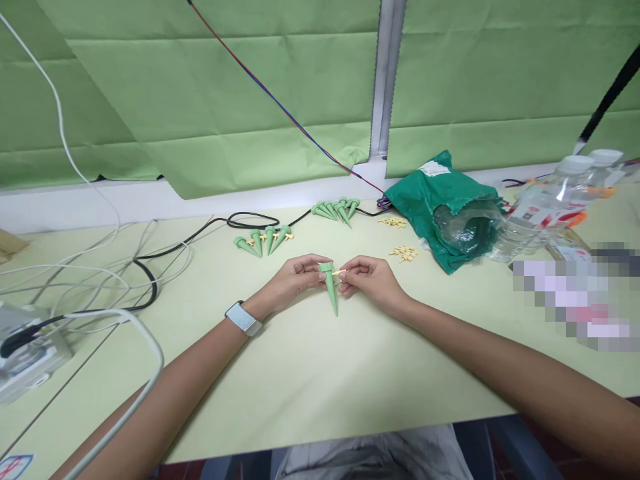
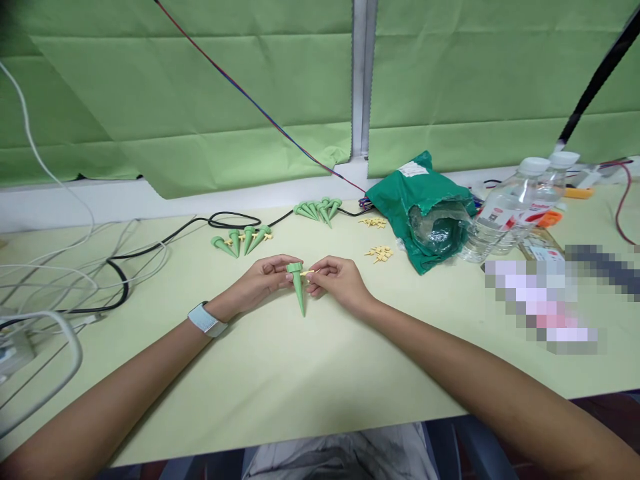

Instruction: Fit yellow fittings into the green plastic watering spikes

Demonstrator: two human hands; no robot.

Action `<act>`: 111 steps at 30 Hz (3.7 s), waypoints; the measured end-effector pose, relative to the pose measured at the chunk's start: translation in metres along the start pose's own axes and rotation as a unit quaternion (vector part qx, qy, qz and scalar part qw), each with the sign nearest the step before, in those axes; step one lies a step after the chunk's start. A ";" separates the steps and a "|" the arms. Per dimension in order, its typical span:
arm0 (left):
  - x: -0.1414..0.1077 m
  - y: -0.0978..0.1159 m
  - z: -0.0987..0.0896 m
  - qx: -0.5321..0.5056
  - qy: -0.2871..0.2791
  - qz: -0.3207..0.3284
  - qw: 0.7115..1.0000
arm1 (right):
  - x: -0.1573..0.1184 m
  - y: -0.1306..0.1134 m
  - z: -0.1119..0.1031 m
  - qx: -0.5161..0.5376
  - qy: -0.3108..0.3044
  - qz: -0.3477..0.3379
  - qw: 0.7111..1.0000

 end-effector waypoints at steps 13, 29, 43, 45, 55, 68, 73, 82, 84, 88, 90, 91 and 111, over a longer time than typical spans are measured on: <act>-0.001 -0.001 0.005 -0.017 -0.015 -0.014 1.000 | -0.003 -0.007 0.001 -0.054 -0.039 -0.049 0.997; -0.006 0.001 0.015 0.023 -0.038 0.004 0.999 | -0.008 -0.005 0.004 -0.019 -0.089 0.002 0.996; -0.005 -0.005 0.016 0.002 -0.042 -0.012 0.999 | -0.010 -0.012 0.005 -0.032 -0.104 -0.008 0.994; -0.005 -0.004 0.016 0.007 -0.036 -0.004 0.999 | -0.010 -0.009 0.005 -0.006 -0.100 0.023 0.995; -0.007 -0.004 0.018 0.015 -0.044 -0.014 0.999 | -0.011 -0.010 0.007 -0.011 -0.113 0.015 0.993; -0.006 -0.001 0.023 -0.012 -0.066 -0.012 0.998 | -0.008 -0.013 0.008 -0.030 -0.137 -0.027 0.990; -0.005 -0.001 0.026 -0.037 -0.068 -0.014 0.997 | -0.003 -0.010 0.007 -0.031 -0.102 -0.048 0.993; -0.004 0.000 0.029 -0.018 -0.061 -0.010 0.998 | -0.004 -0.032 -0.010 -0.303 -0.042 -0.153 0.940; -0.004 -0.001 0.026 -0.043 -0.042 -0.025 0.998 | -0.004 -0.054 -0.029 -0.505 0.030 -0.222 0.834; -0.003 -0.004 0.020 -0.071 -0.022 -0.040 0.996 | 0.004 -0.071 -0.070 -0.764 0.133 -0.198 0.600; -0.003 -0.005 0.019 -0.076 -0.024 -0.040 0.996 | 0.009 -0.068 -0.084 -0.802 0.124 -0.165 0.560; -0.002 -0.005 0.019 -0.077 -0.026 -0.039 0.996 | 0.011 -0.065 -0.088 -0.810 0.113 -0.155 0.554; -0.002 -0.005 0.018 -0.082 -0.009 -0.020 0.996 | 0.003 -0.048 -0.047 -0.626 0.051 -0.185 0.756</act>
Point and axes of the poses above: each hand's wrist, its own x-axis towards the middle knuckle, its own z-axis out of the palm, y = z × x, the point moved 8 cm from there along x, towards the middle knuckle, and after that the axes turned 6 degrees about -x, right-handed, at the moved point
